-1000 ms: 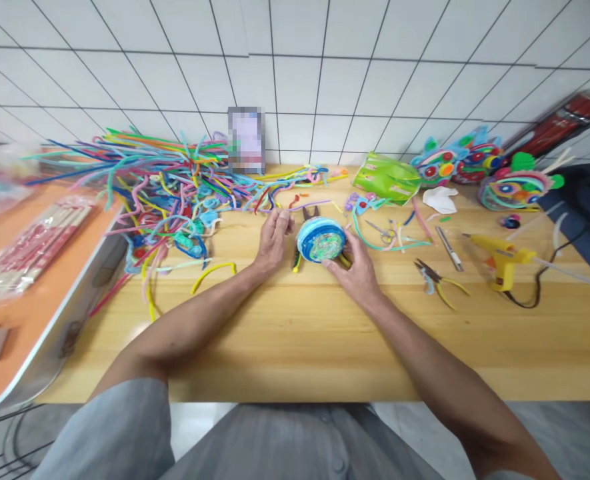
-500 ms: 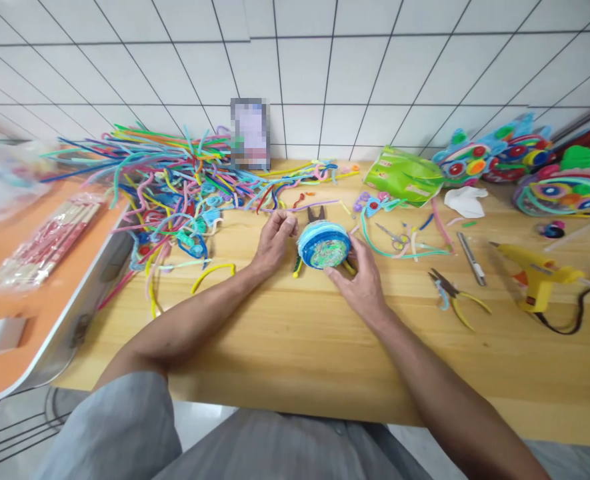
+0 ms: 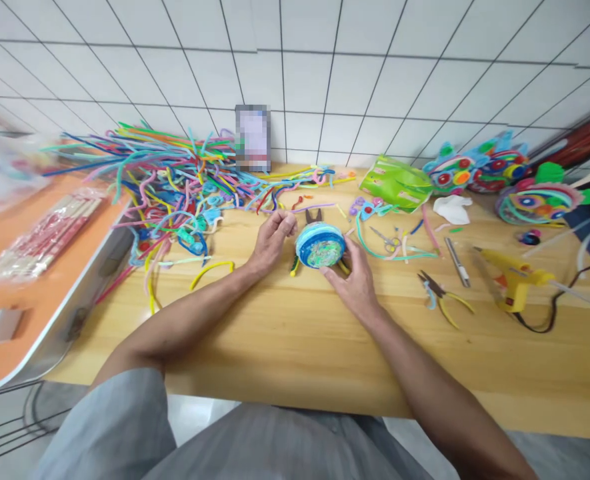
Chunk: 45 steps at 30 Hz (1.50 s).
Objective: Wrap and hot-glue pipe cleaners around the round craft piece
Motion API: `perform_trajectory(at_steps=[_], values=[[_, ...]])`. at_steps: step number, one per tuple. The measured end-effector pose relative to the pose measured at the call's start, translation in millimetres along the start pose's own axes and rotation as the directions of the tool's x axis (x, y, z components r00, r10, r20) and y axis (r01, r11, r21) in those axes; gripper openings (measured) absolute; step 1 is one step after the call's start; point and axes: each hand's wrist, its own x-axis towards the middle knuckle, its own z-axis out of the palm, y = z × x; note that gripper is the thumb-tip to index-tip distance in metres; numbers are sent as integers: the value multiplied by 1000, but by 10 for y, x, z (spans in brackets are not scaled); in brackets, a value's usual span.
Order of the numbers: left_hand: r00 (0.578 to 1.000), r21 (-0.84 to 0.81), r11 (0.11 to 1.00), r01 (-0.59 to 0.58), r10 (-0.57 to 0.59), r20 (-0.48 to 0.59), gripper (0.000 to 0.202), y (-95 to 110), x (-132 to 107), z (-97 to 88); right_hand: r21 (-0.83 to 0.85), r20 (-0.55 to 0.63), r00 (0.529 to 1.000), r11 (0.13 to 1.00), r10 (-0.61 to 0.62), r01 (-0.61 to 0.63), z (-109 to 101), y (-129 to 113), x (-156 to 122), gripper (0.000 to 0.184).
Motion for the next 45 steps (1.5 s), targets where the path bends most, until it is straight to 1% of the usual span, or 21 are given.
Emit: perform_trajectory(at_steps=[3,6,7,9,11,12,14,16,18,20,23,25,28,30,34,39,43,45], values=[[995,68,993,-93,92,25,54,133,-68,10,-30,-32,997,998,-63,62,16,3,35,79],[975,135,967,-215,205,86,48,271,-208,56,-98,-125,980,985,-157,145,-24,-90,66,79],[969,142,961,-236,222,105,47,308,-263,80,-116,-155,968,977,-196,179,-53,-146,66,75],[965,130,961,-244,228,128,46,368,-374,135,-129,-188,937,953,-296,275,-122,-280,42,59],[970,97,973,-211,195,148,47,413,-472,195,-124,-191,894,914,-405,387,-181,-418,-13,41],[972,77,980,-182,168,166,48,432,-514,223,-119,-187,874,893,-449,434,-200,-480,-48,35],[971,39,993,-108,97,219,50,471,-578,269,-110,-169,844,861,-508,496,-220,-581,-115,30],[956,7,1000,-31,27,292,54,508,-613,299,-106,-151,835,848,-529,519,-229,-653,-161,29],[924,-17,999,38,-29,382,58,534,-626,315,-116,-140,833,844,-535,523,-245,-697,-176,26],[880,-46,993,109,-75,469,61,540,-627,330,-134,-141,826,837,-546,531,-270,-716,-166,22],[828,-116,968,224,-126,547,63,505,-631,366,-112,-144,797,810,-586,575,-311,-706,-131,18],[810,-161,943,292,-154,565,65,467,-641,395,-90,-127,796,806,-592,585,-329,-683,-113,17],[792,-194,908,370,-199,577,67,425,-665,429,-88,-98,824,829,-559,552,-341,-648,-107,16],[787,-207,892,402,-222,575,67,416,-688,441,-84,-106,834,840,-542,535,-338,-635,-116,16],[784,-234,873,429,-231,577,65,431,-734,456,-95,-135,837,848,-530,521,-313,-644,-153,15],[786,-257,856,448,-241,570,67,446,-749,471,-135,-148,851,863,-503,487,-284,-678,-187,22],[793,-285,841,460,-244,558,67,442,-723,473,-94,-180,832,851,-524,516,-287,-677,-182,15],[792,-284,839,463,-249,557,67,434,-709,469,-105,-172,827,844,-536,525,-293,-675,-173,14]])
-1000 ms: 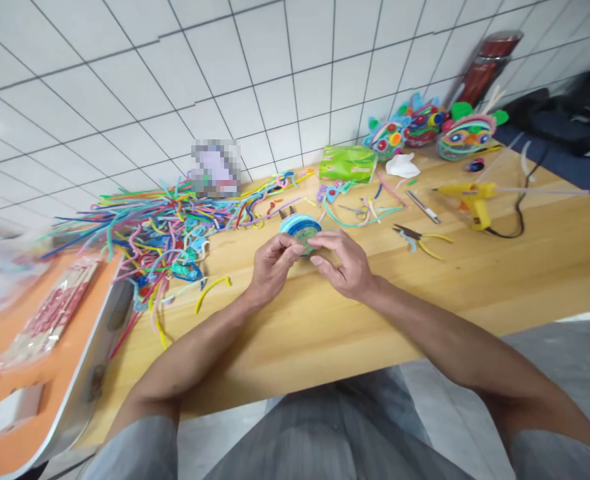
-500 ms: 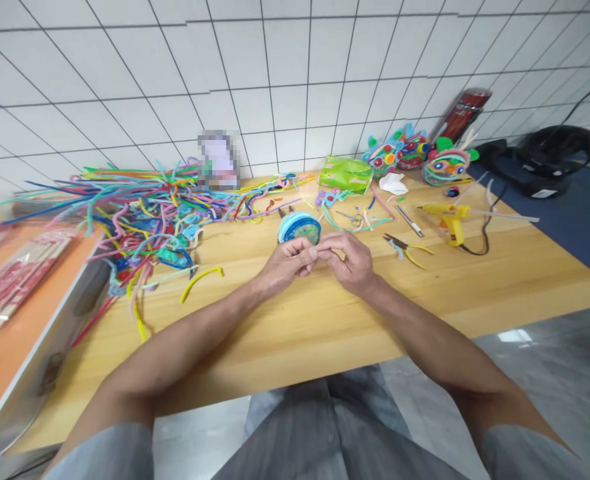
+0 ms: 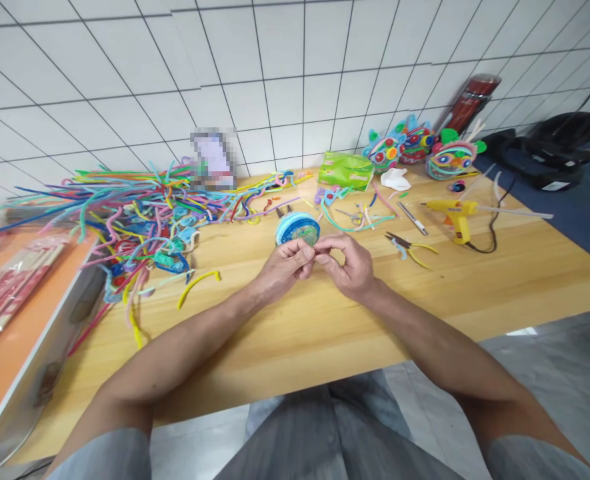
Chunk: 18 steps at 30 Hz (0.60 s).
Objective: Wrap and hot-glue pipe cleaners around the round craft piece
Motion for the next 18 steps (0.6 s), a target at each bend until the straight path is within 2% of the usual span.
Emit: perform_trajectory(at_steps=[7,11,18], values=[[1000,55,998,10,-10,-6,66,-52,15,-57,-18,31,999,1000,-16,16,13,2,23,11],[1000,75,997,9,-8,-16,66,-61,12,-61,-27,29,1000,1000,8,-7,22,8,19,16],[1000,90,996,17,-15,-27,67,-78,7,-70,85,9,1000,996,20,-21,47,11,18,6]])
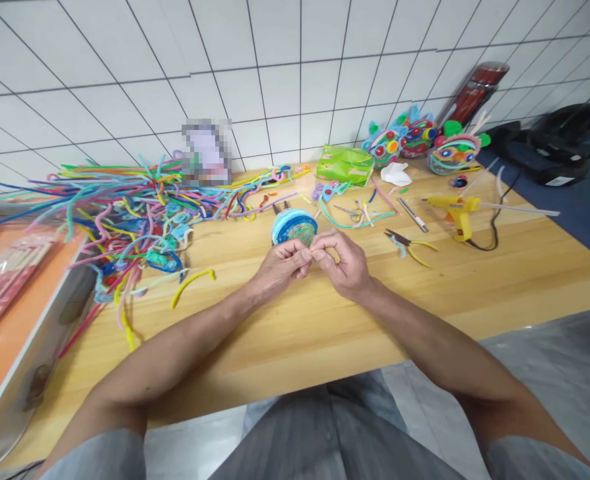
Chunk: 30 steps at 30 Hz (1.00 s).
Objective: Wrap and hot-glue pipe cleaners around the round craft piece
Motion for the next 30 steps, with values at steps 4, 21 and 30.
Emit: perform_trajectory(at_steps=[4,21,30], values=[[1000,-22,1000,0,-1,-18,67,-8,21,5,20,8,999,999,40,-40,9,22,-7,9],[995,29,998,-48,51,-88,65,-37,63,-29,-287,38,981,938,-189,192,-73,13,94,17],[995,42,999,-28,32,-91,63,-46,25,8,-360,84,975,906,-205,222,-96,50,87,18]])
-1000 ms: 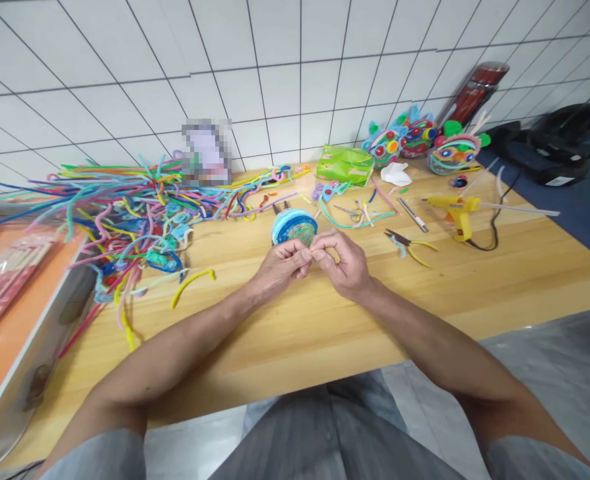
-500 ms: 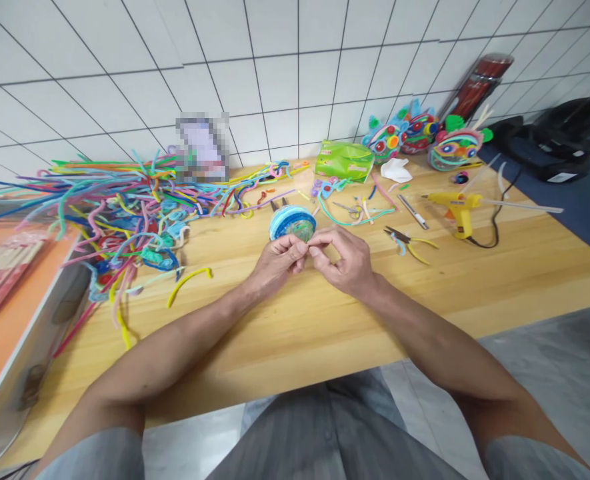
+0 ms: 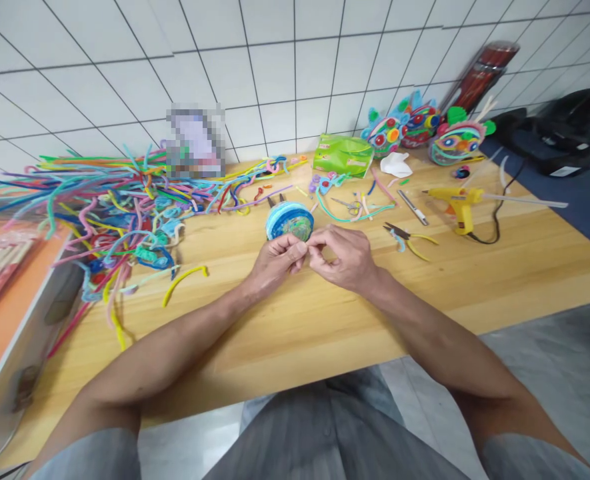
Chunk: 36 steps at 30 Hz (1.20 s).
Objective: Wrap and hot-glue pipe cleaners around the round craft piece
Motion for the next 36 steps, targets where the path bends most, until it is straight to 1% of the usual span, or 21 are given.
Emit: perform_trajectory(at_steps=[4,7,12,17,19,24,28,31,36], values=[[1000,-19,1000,13,-13,12,63,-2,-30,30,12,-15,1000,1000,9,-8,8,-3,-7,19],[998,-46,997,54,-53,27,64,-1,-41,50,31,10,1000,999,25,-26,1,11,-12,19],[995,-118,989,87,-80,66,64,18,-49,75,113,24,999,993,37,-39,-28,23,-5,18],[993,-153,982,107,-100,54,64,42,-48,83,193,69,991,973,114,-125,-67,15,11,13],[993,-151,983,105,-96,61,64,45,-45,79,202,87,989,970,123,-139,-75,23,14,12],[993,-110,990,90,-81,85,63,30,-32,63,193,72,995,977,74,-86,-61,62,17,15],[989,-108,987,115,-104,104,63,18,-34,64,172,74,996,983,52,-64,-41,73,7,18],[985,-131,982,136,-120,128,62,19,-46,69,163,106,991,982,82,-99,-30,69,-7,17],[981,-175,972,154,-129,147,62,39,-51,73,261,128,982,950,142,-171,-44,61,-4,13]])
